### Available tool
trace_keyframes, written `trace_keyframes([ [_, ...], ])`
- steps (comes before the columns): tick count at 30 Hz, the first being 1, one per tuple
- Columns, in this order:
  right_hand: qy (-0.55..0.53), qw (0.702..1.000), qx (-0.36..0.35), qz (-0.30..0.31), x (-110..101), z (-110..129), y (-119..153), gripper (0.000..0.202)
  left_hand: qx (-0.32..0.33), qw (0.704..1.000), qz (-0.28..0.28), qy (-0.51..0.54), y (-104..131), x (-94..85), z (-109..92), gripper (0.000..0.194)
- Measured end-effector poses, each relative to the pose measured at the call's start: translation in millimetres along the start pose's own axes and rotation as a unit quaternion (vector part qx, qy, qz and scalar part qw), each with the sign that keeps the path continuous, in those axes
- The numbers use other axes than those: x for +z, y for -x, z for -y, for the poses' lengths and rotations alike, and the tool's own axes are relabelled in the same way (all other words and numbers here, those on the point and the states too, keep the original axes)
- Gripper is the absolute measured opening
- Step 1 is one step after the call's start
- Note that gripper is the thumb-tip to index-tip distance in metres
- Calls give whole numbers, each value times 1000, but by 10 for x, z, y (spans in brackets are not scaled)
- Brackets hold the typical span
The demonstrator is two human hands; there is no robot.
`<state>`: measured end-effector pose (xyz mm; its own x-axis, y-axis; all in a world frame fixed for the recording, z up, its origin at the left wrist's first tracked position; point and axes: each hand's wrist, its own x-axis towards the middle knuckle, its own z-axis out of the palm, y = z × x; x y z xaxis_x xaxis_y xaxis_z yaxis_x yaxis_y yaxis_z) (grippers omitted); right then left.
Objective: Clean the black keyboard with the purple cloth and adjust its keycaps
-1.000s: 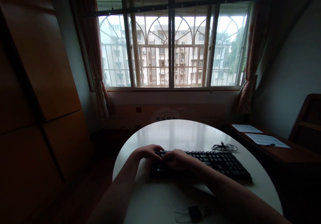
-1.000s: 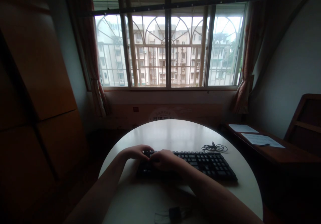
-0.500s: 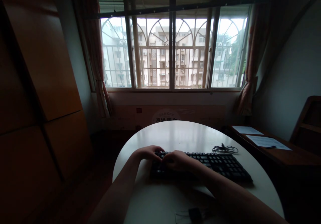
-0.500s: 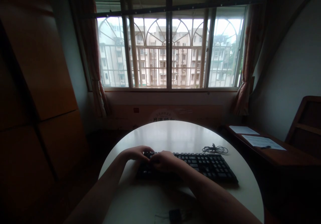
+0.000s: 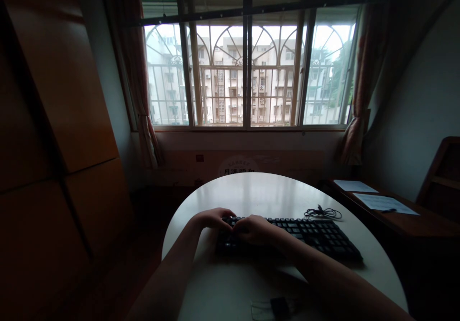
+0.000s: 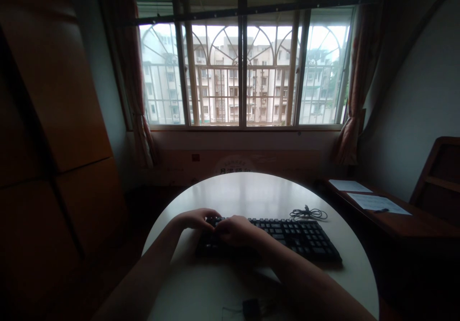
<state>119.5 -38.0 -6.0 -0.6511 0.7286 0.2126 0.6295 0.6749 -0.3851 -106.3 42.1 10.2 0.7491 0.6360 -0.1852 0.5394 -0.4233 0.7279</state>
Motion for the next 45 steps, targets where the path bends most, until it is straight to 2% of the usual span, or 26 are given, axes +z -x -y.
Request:
trace_keyframes([
  [22, 4, 1000, -17, 7, -26, -20, 20, 31, -15, 1000, 2, -7, -4, 0, -2, 66],
  [31, 28, 999, -9, 21, -50, -1, 24, 35, 7, 1000, 2, -5, -33, 1, 56, 66],
  [35, 26, 999, -24, 24, -74, -2, 23, 36, 7, 1000, 5, 0, -25, -1, 55, 65],
  [45, 34, 998, -11, 50, -158, 44, 40, 33, -2, 1000, -6, -27, -29, -4, 47, 66],
])
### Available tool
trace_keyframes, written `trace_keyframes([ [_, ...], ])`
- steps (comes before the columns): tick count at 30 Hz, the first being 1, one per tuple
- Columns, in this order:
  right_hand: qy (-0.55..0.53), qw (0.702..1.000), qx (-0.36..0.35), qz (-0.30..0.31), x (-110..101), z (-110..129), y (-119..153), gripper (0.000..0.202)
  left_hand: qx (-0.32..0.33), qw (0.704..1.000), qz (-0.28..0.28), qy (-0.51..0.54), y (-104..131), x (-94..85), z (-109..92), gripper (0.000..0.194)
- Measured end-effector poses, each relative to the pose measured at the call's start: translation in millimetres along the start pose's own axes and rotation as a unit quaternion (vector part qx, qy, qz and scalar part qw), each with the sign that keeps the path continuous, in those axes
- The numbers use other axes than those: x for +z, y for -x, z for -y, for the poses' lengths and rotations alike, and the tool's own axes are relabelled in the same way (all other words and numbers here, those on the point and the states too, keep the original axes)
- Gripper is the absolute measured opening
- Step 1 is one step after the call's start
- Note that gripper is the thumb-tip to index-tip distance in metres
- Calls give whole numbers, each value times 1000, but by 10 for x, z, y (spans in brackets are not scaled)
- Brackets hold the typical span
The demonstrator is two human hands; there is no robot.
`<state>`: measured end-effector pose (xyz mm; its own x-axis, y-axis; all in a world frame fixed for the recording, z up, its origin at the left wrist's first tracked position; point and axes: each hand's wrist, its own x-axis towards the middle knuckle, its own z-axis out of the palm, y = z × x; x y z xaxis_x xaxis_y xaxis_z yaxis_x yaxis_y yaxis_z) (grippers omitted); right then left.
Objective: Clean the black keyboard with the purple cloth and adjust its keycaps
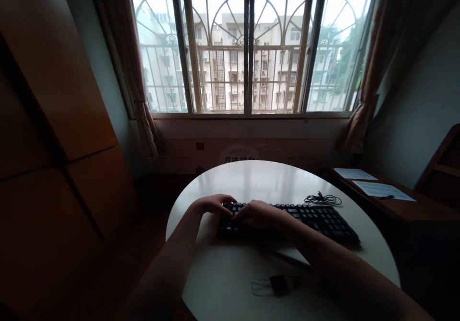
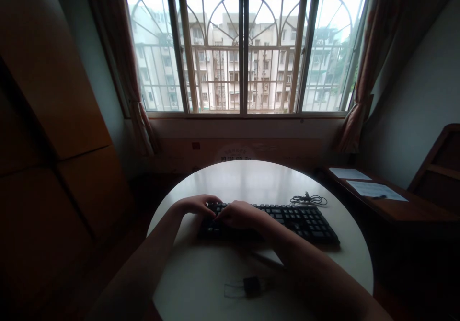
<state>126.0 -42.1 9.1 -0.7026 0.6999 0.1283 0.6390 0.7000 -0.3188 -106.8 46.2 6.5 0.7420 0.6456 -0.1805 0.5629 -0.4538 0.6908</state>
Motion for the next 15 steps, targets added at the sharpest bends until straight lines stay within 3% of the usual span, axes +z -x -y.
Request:
trace_keyframes([
  [6, -46, 999, -6, 4, -11, -14, 25, 33, -1, 1000, -3, 3, 10, 13, 1, 67],
  [15, -22, 998, 6, 56, -155, -89, 85, 35, -4, 1000, 0, 29, 6, 17, 9, 65],
])
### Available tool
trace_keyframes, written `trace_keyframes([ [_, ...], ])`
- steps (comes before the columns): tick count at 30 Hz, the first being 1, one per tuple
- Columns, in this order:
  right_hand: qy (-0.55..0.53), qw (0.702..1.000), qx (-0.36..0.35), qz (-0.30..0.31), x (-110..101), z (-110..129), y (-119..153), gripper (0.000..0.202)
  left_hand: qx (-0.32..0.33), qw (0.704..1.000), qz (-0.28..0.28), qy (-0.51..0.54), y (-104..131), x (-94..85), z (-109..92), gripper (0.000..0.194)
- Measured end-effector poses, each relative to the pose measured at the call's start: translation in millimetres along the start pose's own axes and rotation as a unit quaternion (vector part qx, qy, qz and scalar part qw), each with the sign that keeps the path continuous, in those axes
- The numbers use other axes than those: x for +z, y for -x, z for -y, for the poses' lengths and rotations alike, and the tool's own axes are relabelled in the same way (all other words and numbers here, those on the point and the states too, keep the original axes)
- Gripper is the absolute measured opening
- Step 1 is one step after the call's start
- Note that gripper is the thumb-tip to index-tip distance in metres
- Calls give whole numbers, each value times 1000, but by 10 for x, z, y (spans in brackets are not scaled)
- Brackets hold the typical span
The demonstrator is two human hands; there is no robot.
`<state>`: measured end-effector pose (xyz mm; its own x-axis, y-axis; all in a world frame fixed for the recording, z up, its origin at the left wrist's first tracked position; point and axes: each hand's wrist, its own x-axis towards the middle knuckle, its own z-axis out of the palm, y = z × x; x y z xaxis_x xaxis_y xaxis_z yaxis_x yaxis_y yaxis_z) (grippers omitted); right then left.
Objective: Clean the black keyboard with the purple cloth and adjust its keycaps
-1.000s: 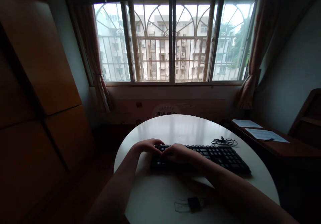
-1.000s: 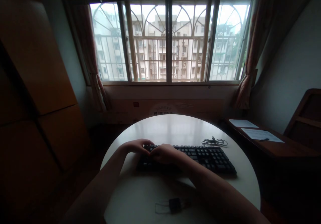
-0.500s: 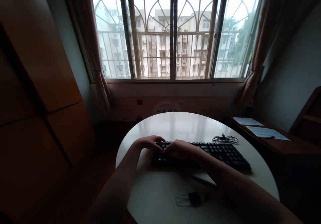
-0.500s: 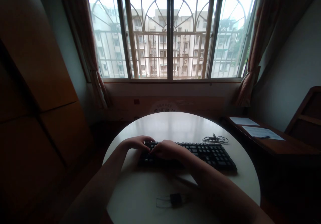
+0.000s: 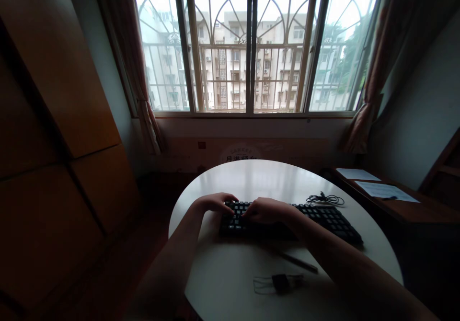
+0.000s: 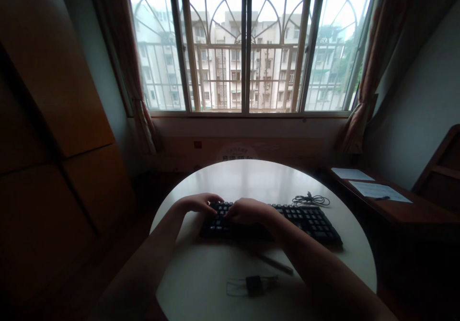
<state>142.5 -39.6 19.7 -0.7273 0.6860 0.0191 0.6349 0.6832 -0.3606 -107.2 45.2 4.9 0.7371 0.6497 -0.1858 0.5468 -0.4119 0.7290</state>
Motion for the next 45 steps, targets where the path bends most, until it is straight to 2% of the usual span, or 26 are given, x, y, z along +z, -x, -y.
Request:
trace_keyframes([
  [4, 20, 1000, 8, -2, 8, 45, 17, 36, 1, 1000, 8, 25, 5, -1, -1, 63],
  [9, 70, 997, -3, -32, 61, 128, 7, 37, 4, 1000, 1, 8, -6, -4, 13, 61],
  [18, 99, 994, 31, -27, 38, 317, 39, 35, 18, 1000, 1, -8, 6, 4, 9, 62],
  [26, 120, 990, 65, -44, 106, 333, -33, 31, 21, 998, 1, -59, 19, 5, -82, 64],
  [34, 173, 983, 53, -42, 138, 425, -16, 35, 17, 998, 1, -59, 25, 7, -100, 63],
  [45, 120, 991, 53, -32, 90, 360, -18, 29, 17, 998, 2, -55, 20, 7, -84, 64],
])
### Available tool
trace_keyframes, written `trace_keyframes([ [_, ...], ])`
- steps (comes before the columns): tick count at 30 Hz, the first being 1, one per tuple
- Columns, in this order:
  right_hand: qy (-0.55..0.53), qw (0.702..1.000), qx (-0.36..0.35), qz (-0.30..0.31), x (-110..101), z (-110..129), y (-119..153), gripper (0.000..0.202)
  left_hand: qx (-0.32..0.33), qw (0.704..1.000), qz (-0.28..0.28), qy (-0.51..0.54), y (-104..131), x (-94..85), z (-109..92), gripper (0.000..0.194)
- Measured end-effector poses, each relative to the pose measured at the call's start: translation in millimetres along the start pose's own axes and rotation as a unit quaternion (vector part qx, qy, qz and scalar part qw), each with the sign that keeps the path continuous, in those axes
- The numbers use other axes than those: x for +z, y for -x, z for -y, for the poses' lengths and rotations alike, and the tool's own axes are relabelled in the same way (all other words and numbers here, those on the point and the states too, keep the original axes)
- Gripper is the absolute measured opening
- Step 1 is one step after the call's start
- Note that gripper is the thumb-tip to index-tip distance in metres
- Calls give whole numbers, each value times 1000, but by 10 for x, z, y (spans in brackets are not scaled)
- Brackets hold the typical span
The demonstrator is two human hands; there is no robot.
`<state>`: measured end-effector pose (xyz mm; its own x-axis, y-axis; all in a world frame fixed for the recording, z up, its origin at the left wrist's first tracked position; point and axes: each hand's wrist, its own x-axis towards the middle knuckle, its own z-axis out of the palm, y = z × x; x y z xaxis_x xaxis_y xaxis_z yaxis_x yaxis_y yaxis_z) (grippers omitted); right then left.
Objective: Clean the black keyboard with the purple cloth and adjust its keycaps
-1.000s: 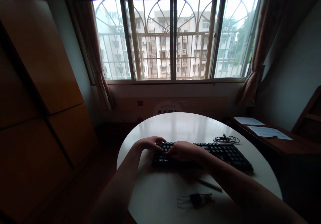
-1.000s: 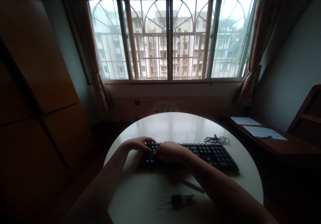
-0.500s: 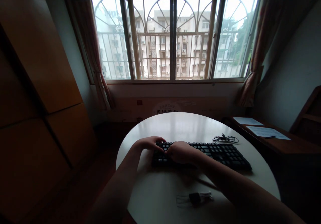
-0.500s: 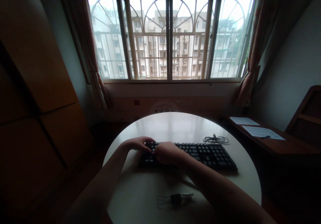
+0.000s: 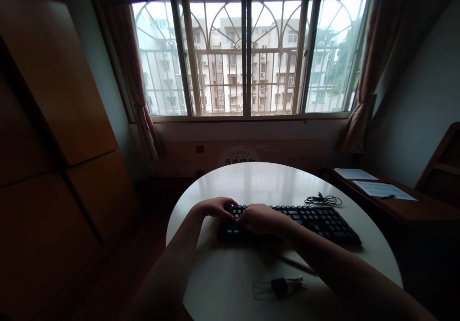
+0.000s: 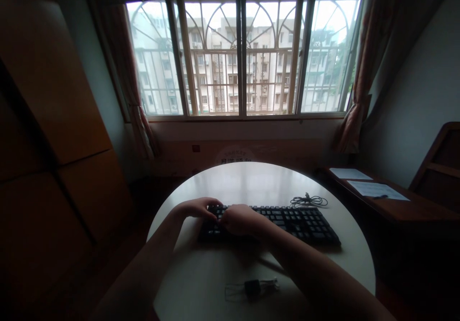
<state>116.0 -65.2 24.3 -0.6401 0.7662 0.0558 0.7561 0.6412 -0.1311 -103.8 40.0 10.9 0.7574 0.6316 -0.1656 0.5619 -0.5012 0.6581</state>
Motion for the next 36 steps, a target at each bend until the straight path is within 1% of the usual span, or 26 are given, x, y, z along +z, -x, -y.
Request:
trace_keyframes([
  [4, -8, 1000, 7, 10, -7, -14, 2, 33, 3, 1000, -2, -4, -6, 2, 10, 63],
  [10, -24, 1000, -6, 12, -52, -87, 7, 32, -8, 999, 2, -36, 3, 0, -69, 62],
  [15, -65, 997, -4, 35, -126, -212, 41, 33, -6, 999, -9, -47, 20, 4, -91, 59],
  [20, -96, 993, 1, 62, -168, -281, 74, 33, -8, 999, -3, -41, 27, 12, -95, 61],
  [23, -83, 995, 2, 60, -149, -276, 82, 34, -8, 998, -15, -64, 15, 24, -105, 62],
  [27, -47, 999, -5, 17, -81, -215, 70, 33, -9, 994, -25, -102, -9, 42, -122, 62],
  [29, -32, 999, -6, 8, -59, -180, 60, 32, -8, 993, -22, -114, -17, 46, -130, 61],
  [33, -26, 999, -8, 18, -67, -143, 53, 32, 7, 992, -27, -124, -30, 51, -145, 59],
  [36, -10, 1000, -4, 23, -81, -137, 59, 32, -6, 991, -32, -131, -43, 57, -160, 58],
])
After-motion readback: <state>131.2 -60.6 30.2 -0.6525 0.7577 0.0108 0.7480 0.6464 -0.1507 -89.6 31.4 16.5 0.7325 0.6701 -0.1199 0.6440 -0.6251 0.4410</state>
